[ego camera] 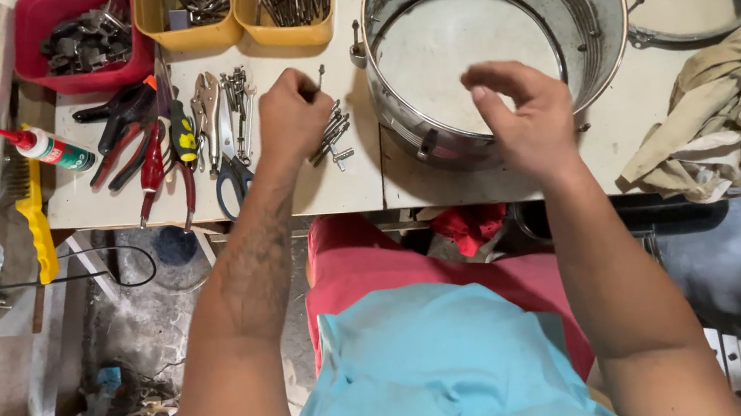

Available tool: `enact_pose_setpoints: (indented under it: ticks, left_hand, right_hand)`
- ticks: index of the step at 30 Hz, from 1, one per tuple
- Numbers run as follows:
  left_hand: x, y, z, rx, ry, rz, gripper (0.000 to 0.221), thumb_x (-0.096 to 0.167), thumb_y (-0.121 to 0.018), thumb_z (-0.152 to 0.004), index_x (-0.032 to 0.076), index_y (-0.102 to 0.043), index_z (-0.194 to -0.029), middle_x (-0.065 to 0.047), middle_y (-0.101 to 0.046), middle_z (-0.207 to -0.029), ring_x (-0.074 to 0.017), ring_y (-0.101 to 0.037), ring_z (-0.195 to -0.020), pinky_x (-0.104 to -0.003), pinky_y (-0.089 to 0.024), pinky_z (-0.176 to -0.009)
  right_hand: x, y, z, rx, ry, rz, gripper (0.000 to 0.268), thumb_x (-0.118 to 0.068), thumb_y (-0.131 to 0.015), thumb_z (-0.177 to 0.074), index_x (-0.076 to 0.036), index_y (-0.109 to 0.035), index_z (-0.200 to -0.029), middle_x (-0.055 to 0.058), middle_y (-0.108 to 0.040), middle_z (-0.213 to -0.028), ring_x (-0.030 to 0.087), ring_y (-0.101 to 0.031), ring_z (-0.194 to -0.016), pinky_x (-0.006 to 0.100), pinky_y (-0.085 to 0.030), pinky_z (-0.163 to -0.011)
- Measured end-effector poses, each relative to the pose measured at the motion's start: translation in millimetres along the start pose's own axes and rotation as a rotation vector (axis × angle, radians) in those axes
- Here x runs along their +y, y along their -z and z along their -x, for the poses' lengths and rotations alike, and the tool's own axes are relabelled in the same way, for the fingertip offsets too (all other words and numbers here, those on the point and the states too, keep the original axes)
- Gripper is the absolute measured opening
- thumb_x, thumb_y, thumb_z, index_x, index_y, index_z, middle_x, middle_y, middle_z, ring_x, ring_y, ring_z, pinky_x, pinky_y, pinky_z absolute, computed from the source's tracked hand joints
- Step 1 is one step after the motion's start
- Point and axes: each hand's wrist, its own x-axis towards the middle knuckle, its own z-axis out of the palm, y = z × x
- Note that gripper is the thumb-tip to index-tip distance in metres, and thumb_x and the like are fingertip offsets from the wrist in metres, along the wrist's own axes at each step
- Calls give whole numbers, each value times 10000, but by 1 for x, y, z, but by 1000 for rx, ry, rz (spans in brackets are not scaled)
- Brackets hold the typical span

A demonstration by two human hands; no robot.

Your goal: Repairing a snare drum by inserting tension rods into the lugs on the shell

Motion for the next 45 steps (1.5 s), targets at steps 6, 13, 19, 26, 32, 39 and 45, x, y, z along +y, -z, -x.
enact_pose_setpoints:
  ticks: [6, 13, 19, 26, 32, 39, 45]
  left_hand:
    - [55, -22, 65, -19, -433, 795, 413, 62, -816, -827, 3, -701, -1220, -241, -752, -998, -269, -727, -947, -411, -609, -814]
    - [64, -47, 68, 118, -670, 565, 309, 59, -725, -724, 129, -766, -1022, -119, -752, -842, -346, -749, -826, -424, -602, -703]
    - [58, -58, 70, 177, -719, 478, 324, 43, -692, -692, 127, -755, -998, -105, -732, -806, -353, -741, -797, -423, -597, -674]
    - [61, -60, 74, 229, -739, 455, 268, 12, -684, -708, 85, -728, -962, -140, -720, -788, -389, -730, -781, -433, -596, -653]
    - [62, -61, 75, 254, -755, 407, 267, 20, -687, -708, 91, -728, -962, -129, -719, -786, -379, -733, -782, -435, -600, -661]
    - [72, -37, 78, 160, -751, 470, 226, 49, -725, -716, 67, -734, -941, -169, -712, -789, -417, -721, -780, -470, -576, -648]
    - [68, -40, 77, 185, -735, 451, 157, 93, -775, -753, 119, -766, -908, -100, -717, -778, -348, -732, -759, -406, -586, -648]
  right_hand:
    - [0, -34, -26, -143, 69, -325, 217, 46, -739, -940, 44, -744, -1156, 208, -745, -1034, 318, -751, -1015, 432, -585, -911]
    - [16, -32, -26, -250, 129, -238, 161, -10, -872, -857, 3, -799, -1000, 147, -715, -892, 220, -711, -829, 359, -566, -789]
    - [11, -30, -22, -274, 108, -233, 168, -7, -875, -838, -15, -801, -989, 131, -696, -876, 202, -689, -805, 360, -571, -789]
    - [19, -28, -22, -298, 117, -227, 183, 32, -844, -816, -12, -800, -988, 136, -688, -874, 211, -698, -806, 349, -554, -767]
    - [16, -27, -22, -292, 113, -227, 193, 61, -827, -803, -7, -799, -981, 140, -693, -865, 219, -707, -786, 353, -558, -764]
    - [-1, -24, -21, -286, 105, -109, 118, 4, -844, -839, -23, -805, -947, 128, -703, -826, 258, -719, -765, 363, -545, -740]
    - [7, -22, -18, -188, 143, -24, 203, -58, -949, -763, -59, -752, -815, 88, -668, -751, 235, -691, -713, 353, -525, -704]
